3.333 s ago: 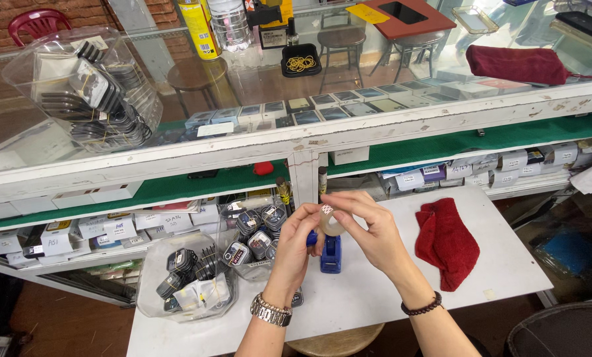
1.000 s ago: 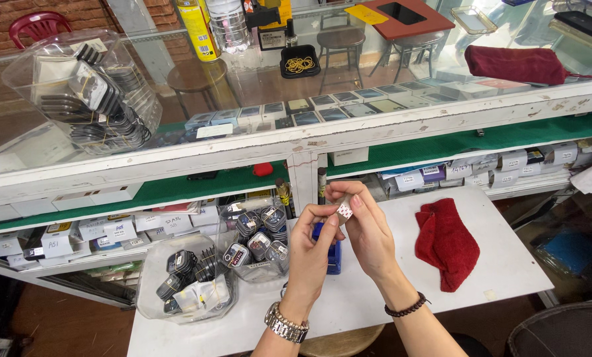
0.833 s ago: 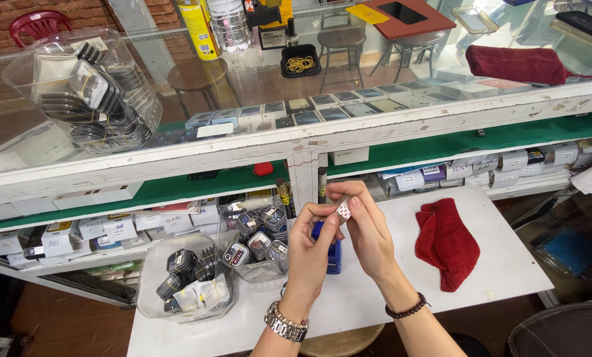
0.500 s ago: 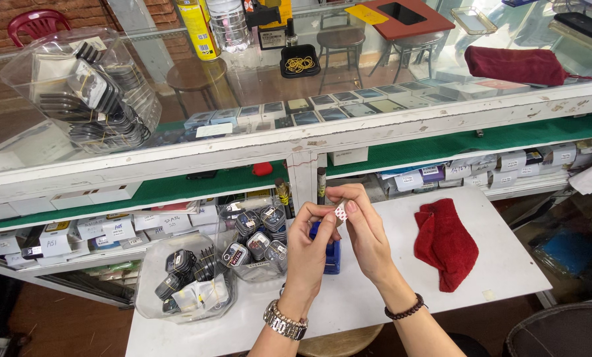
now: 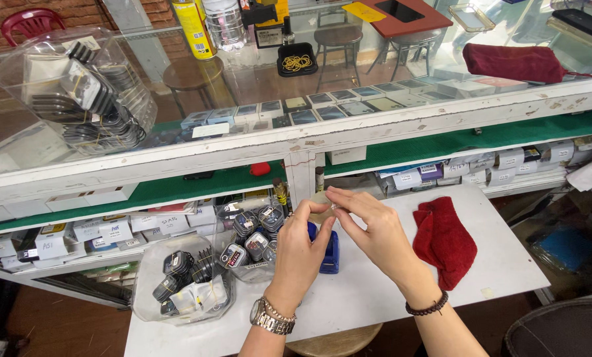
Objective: The person handles a roll of tape, loads it into a blue tape dispenser on the counter, and applies tape to small packaged items one at a time, setting the taped items on the counter beside the dispenser.
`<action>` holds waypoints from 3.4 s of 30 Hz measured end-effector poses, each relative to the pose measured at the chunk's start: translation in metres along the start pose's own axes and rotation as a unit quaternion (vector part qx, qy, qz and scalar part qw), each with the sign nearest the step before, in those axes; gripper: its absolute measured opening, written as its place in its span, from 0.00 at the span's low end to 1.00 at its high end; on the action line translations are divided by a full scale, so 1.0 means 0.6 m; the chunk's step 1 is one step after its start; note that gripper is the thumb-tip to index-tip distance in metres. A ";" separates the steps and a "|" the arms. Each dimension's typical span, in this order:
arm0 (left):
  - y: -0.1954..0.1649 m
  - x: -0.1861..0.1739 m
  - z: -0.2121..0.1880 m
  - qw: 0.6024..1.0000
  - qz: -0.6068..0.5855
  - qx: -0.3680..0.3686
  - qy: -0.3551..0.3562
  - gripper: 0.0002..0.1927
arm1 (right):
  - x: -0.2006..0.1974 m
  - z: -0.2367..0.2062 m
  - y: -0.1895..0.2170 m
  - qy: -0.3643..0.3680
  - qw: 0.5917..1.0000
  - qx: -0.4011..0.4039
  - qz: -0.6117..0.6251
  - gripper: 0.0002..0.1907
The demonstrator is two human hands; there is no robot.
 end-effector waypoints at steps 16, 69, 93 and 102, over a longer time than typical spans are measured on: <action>-0.006 0.006 -0.009 0.999 0.021 -0.017 -0.033 0.09 | 0.020 -0.017 -0.012 -0.098 0.990 0.057 0.079 0.12; 0.039 0.014 0.003 0.835 -0.439 -0.292 0.159 0.23 | 0.042 -0.021 -0.009 -0.068 0.933 0.137 0.325 0.09; 0.026 0.002 -0.003 0.854 -0.410 -0.295 0.123 0.25 | 0.045 -0.016 0.005 -0.100 0.895 0.191 0.391 0.08; 0.025 -0.001 0.000 0.866 -0.398 -0.275 0.123 0.24 | 0.041 -0.019 -0.003 -0.089 0.888 0.204 0.403 0.10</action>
Point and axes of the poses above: each hand's wrist, its own z-axis towards the middle knuckle, its own x-axis out of the palm, y = z × x, the point moved 4 cm from there along z, towards the middle knuckle, and after that the axes turned 15 degrees about -x, right-handed, at the moved point
